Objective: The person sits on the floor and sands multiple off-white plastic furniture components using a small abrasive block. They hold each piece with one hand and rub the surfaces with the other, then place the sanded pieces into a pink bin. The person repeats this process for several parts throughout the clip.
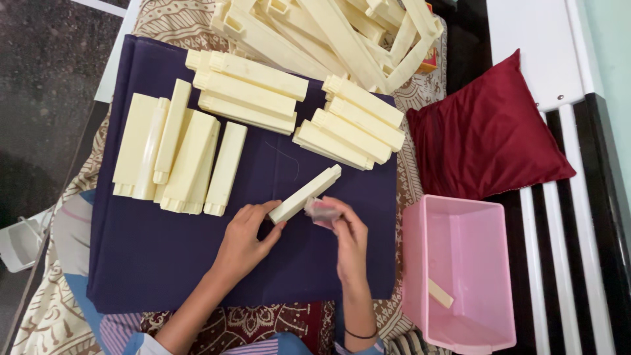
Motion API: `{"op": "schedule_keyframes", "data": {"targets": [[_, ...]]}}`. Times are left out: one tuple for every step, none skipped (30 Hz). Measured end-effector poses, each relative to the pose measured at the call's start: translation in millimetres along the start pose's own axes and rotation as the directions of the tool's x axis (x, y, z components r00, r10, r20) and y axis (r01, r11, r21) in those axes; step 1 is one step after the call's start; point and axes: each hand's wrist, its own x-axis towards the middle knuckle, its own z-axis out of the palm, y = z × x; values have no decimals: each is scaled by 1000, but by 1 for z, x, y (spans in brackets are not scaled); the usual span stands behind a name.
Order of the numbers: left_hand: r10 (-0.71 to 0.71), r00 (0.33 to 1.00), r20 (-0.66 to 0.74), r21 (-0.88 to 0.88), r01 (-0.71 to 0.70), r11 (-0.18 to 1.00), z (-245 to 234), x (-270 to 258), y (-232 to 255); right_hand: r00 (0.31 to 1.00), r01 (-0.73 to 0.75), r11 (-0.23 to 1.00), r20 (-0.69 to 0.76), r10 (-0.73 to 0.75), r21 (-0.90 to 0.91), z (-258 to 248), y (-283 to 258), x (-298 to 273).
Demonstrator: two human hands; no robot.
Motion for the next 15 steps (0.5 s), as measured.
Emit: {"op": "schedule_keyframes", "data": {"targets": [[3, 1000, 2, -6, -3, 1000, 0, 0, 0, 1000, 16, 998, 3, -15, -64, -1, -5, -1], [15, 1000, 10, 12, -15, 1000, -1, -1, 0, 998, 59, 996, -2, -59, -66, 0, -8, -1], [30, 999, 19, 26, -31, 999, -1, 0, -1, 994, 106, 992, -12, -107, -72, 0, -11, -1], [45, 999, 29, 39, -47, 998, 1, 1, -1, 988, 152, 985, -21, -154, -78, 0, -13, -1], [47, 998, 41, 60, -50, 997, 2, 1, -1, 989, 136, 989, -43, -139, -63, 1, -13, -1], [49, 997, 53, 81, -53, 995, 3, 1, 0, 990, 121, 991, -65, -124, -47, 5, -12, -2], [47, 997, 63, 108, -54, 993, 2, 1, 0, 991, 105, 994, -83, -106, -26, 10, -9, -2], [74, 997, 30, 116, -77, 990, 3, 1, 1, 994, 84, 995, -67, -88, -61, 12, -7, -4], [102, 995, -2, 129, -101, 986, 2, 1, 2, 996, 64, 994, -50, -69, -94, 17, -5, -5], [131, 991, -34, 143, -125, 982, 1, 1, 3, 998, 45, 991, -34, -50, -126, 21, -3, -5], [130, 991, -21, 144, -126, 982, 1, 1, 4, 998, 50, 994, -35, -53, -93, 22, -2, -6], [129, 992, -8, 145, -126, 981, 0, 1, 5, 998, 55, 997, -36, -57, -60, 22, -3, -7], [131, 991, 6, 142, -131, 981, 0, 2, 5, 997, 62, 998, -41, -64, -30, 21, -4, -6], [131, 991, 22, 143, -132, 981, -1, 3, 6, 987, 108, 987, -109, -121, -118, 19, -6, -5], [128, 991, 37, 143, -132, 981, -1, 3, 6, 968, 145, 967, -171, -182, -210, 18, -8, -3]]}}
